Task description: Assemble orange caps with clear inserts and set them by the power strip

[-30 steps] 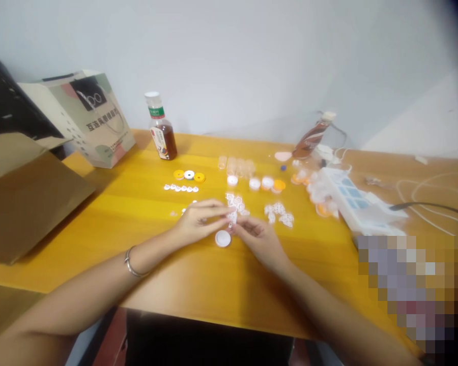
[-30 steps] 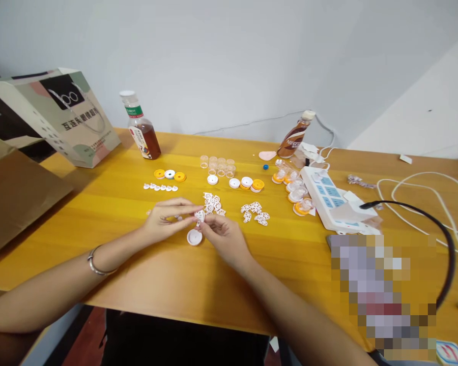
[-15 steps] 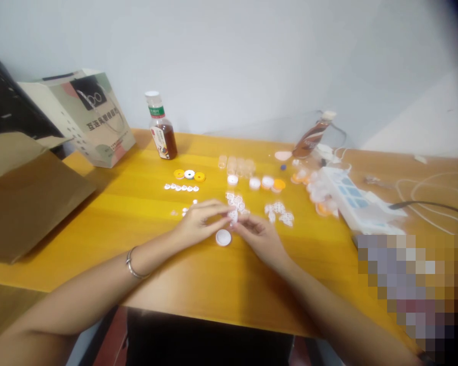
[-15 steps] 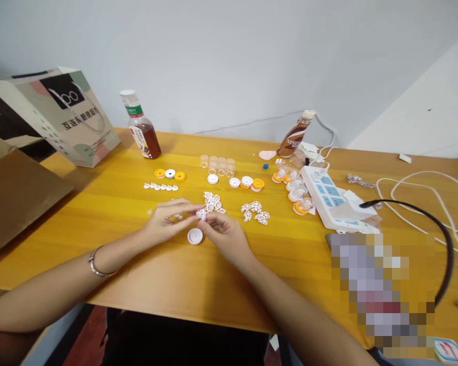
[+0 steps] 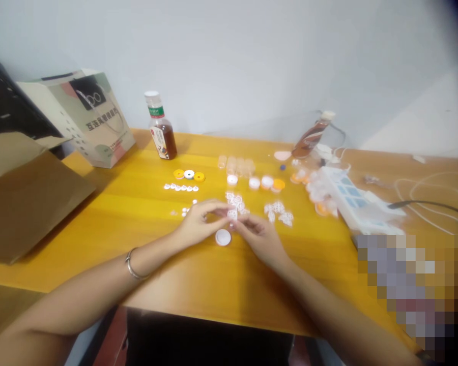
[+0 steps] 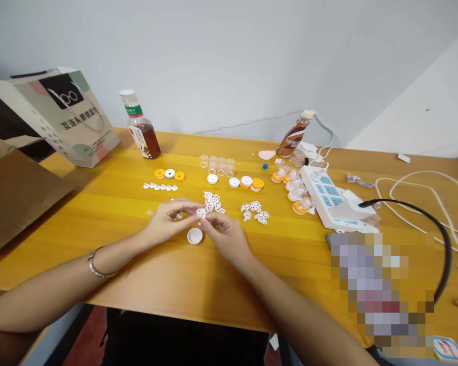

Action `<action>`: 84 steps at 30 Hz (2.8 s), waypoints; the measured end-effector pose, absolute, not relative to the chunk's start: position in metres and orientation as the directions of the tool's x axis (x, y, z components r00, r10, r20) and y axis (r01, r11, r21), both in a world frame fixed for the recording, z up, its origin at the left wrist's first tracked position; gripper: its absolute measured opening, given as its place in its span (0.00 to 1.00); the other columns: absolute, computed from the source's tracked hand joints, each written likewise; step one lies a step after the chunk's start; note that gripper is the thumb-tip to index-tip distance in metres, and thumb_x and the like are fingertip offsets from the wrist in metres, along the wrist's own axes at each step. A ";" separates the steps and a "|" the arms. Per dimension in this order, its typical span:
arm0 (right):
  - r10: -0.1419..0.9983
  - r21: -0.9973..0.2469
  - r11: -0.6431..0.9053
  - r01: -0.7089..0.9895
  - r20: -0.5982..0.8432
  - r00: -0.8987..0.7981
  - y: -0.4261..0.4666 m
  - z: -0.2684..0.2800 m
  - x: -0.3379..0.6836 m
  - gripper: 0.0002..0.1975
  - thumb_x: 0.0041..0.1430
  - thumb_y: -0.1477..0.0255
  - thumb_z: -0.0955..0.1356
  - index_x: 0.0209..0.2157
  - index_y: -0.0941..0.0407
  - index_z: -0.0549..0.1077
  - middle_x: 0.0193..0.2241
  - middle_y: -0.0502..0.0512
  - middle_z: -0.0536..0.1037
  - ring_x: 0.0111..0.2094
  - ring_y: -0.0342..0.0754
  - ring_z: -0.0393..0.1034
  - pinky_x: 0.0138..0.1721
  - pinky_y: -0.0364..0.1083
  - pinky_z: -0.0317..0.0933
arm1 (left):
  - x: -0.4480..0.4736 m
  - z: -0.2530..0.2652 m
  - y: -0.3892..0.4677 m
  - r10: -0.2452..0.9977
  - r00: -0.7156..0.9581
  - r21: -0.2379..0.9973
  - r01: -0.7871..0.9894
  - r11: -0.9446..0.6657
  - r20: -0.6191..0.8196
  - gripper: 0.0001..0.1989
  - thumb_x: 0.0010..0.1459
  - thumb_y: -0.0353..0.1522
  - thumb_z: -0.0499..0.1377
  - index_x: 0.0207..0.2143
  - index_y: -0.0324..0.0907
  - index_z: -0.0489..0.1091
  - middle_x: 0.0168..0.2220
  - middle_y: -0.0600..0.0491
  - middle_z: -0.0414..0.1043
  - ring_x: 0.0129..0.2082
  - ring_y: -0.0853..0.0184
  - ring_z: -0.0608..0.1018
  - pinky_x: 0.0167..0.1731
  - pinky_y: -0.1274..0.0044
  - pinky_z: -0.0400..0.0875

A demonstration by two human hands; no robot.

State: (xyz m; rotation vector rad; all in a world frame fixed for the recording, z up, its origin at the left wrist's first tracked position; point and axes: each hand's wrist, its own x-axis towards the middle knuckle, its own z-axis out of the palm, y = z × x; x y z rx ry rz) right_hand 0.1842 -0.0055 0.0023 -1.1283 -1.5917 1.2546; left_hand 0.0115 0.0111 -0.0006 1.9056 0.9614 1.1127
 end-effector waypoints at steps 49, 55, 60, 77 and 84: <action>0.853 -0.761 0.445 0.472 0.199 -0.483 0.003 -0.025 0.185 0.07 0.48 0.73 0.67 0.31 0.55 0.65 0.22 0.47 0.65 0.23 0.41 0.57 0.25 0.41 0.55 | -0.004 0.004 0.021 0.706 0.659 0.702 0.374 -0.606 0.259 0.06 0.56 0.33 0.54 0.32 0.38 0.67 0.31 0.52 0.70 0.31 0.71 0.72 0.33 0.78 0.65; 0.849 -0.744 0.468 0.477 0.228 -0.476 0.004 -0.027 0.185 0.07 0.48 0.73 0.67 0.31 0.56 0.65 0.22 0.47 0.65 0.23 0.40 0.57 0.25 0.41 0.54 | -0.006 0.010 0.020 0.674 0.695 0.634 0.410 -0.656 0.248 0.05 0.57 0.32 0.53 0.33 0.39 0.66 0.32 0.53 0.71 0.33 0.71 0.72 0.34 0.78 0.64; 0.840 -0.744 0.481 0.465 0.238 -0.488 0.005 -0.030 0.186 0.07 0.48 0.72 0.67 0.32 0.55 0.66 0.22 0.47 0.66 0.23 0.41 0.58 0.25 0.41 0.55 | -0.006 0.009 0.019 0.664 0.712 0.630 0.412 -0.659 0.229 0.06 0.57 0.32 0.53 0.33 0.39 0.66 0.33 0.53 0.71 0.34 0.70 0.72 0.35 0.78 0.64; 0.846 -0.742 0.472 0.475 0.231 -0.480 0.004 -0.026 0.184 0.07 0.47 0.73 0.67 0.32 0.56 0.67 0.22 0.47 0.65 0.23 0.41 0.57 0.26 0.41 0.54 | -0.003 0.005 0.021 0.686 0.696 0.681 0.399 -0.614 0.211 0.05 0.56 0.32 0.54 0.31 0.38 0.66 0.32 0.51 0.71 0.32 0.70 0.73 0.33 0.78 0.65; 0.851 -0.758 0.463 0.460 0.234 -0.470 0.004 -0.024 0.184 0.06 0.47 0.72 0.68 0.29 0.56 0.68 0.22 0.48 0.65 0.24 0.41 0.58 0.26 0.41 0.54 | -0.003 0.002 0.021 0.710 0.659 0.719 0.365 -0.591 0.249 0.05 0.55 0.32 0.55 0.31 0.38 0.66 0.31 0.52 0.71 0.32 0.70 0.73 0.33 0.78 0.65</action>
